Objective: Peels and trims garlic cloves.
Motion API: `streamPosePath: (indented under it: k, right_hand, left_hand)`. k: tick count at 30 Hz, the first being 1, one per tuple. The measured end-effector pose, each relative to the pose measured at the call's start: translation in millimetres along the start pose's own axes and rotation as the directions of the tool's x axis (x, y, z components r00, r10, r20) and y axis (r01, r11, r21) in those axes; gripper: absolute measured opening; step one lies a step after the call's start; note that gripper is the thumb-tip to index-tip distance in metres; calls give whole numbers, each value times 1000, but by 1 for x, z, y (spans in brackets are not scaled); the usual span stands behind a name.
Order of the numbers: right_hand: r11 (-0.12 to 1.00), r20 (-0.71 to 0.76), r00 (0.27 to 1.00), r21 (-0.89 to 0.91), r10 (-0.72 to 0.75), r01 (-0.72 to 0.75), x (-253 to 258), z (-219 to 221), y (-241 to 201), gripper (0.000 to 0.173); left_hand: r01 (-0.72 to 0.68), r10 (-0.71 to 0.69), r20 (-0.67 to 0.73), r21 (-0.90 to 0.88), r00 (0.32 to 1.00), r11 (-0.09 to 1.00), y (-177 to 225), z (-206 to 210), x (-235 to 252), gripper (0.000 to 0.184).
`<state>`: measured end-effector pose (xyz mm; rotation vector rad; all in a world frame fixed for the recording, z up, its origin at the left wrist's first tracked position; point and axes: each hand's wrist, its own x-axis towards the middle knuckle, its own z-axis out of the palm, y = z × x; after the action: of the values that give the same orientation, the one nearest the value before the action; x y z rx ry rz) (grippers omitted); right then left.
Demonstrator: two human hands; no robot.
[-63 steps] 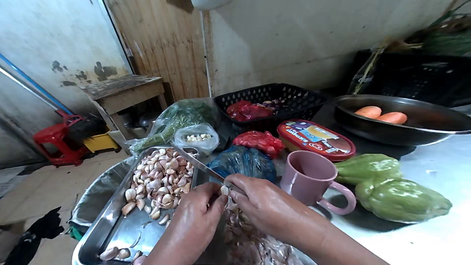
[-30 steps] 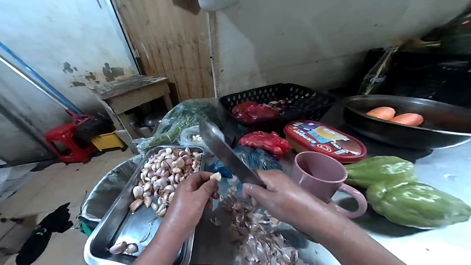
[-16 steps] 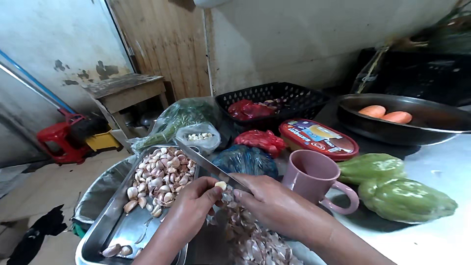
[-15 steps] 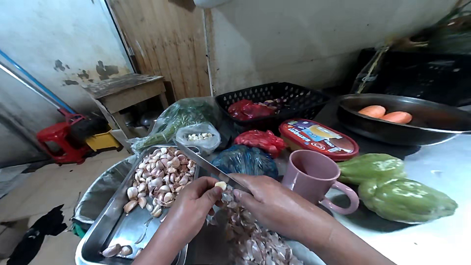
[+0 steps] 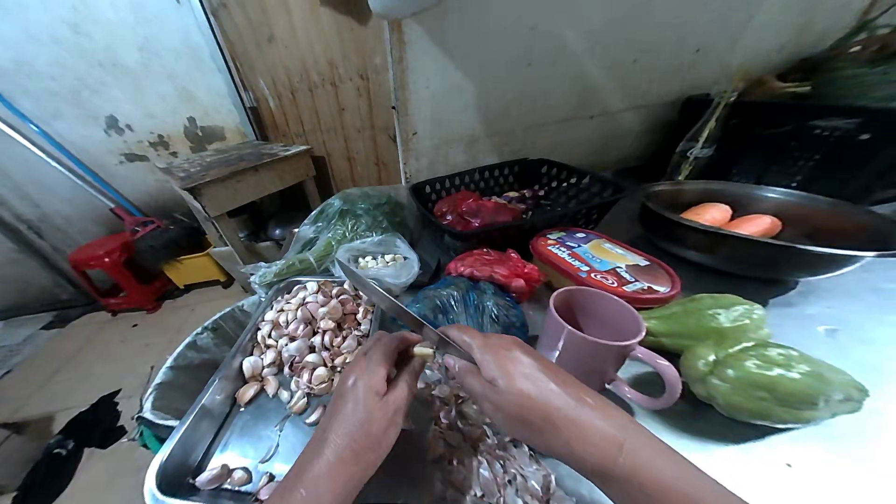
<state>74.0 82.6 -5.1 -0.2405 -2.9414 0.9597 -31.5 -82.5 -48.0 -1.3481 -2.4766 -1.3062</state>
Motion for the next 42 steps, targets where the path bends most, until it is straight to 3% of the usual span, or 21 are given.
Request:
streamPosePath:
  k: [3, 6, 8, 11, 15, 18, 21, 25, 28, 31, 34, 39, 42]
  right_hand:
    - [998, -71, 996, -34, -54, 52, -3, 3, 1, 34]
    - [990, -106, 986, -68, -127, 120, -4, 5, 2, 32]
    - [983, -132, 976, -82, -174, 164, -5, 8, 3, 30]
    - [991, -93, 988, -66, -121, 115, -4, 7, 1, 32]
    - [998, -198, 978, -38, -58, 51, -1, 9, 8, 30]
    - [999, -280, 960, -35, -32, 24, 0, 7, 12, 28]
    - [1000, -276, 961, -19, -22, 18, 0, 4, 13, 28]
    - [999, -208, 977, 14, -36, 40, -1, 5, 11, 30]
    - [998, -134, 991, 61, -6, 14, -1, 4, 6, 34]
    - [993, -151, 985, 68, -86, 97, -1, 10, 5, 36]
    - [995, -187, 978, 27, -93, 99, -2, 14, 5, 34]
    - [995, -199, 976, 24, -91, 98, -2, 13, 3, 33]
    - [995, -202, 975, 33, -87, 95, -2, 13, 4, 36]
  left_hand:
    - [392, -337, 222, -287, 915, 874, 11, -10, 7, 36]
    - [496, -378, 330, -449, 865, 743, 12, -10, 6, 30]
    - [488, -356, 336, -537, 872, 688, 11, -8, 6, 27]
    - [486, -375, 310, -573, 874, 660, 14, -8, 7, 17]
    - [393, -298, 277, -415, 914, 821, 13, -8, 5, 21]
    - [333, -234, 271, -420, 934, 844, 10, -8, 3, 24]
    - [316, -238, 210, -559, 948, 766, 6, -6, 4, 21]
    - [357, -383, 119, -678, 916, 643, 7, -2, 8, 19]
    - [384, -459, 126, -757, 879, 529, 8, 2, 10, 19]
    - [386, -482, 142, -803, 865, 455, 10, 6, 11, 22]
    - [371, -454, 120, -770, 883, 519, 12, 9, 8, 21]
    - [274, -307, 22, -515, 951, 813, 12, 11, 2, 17]
    - [248, -295, -15, -505, 955, 827, 9, 12, 1, 18]
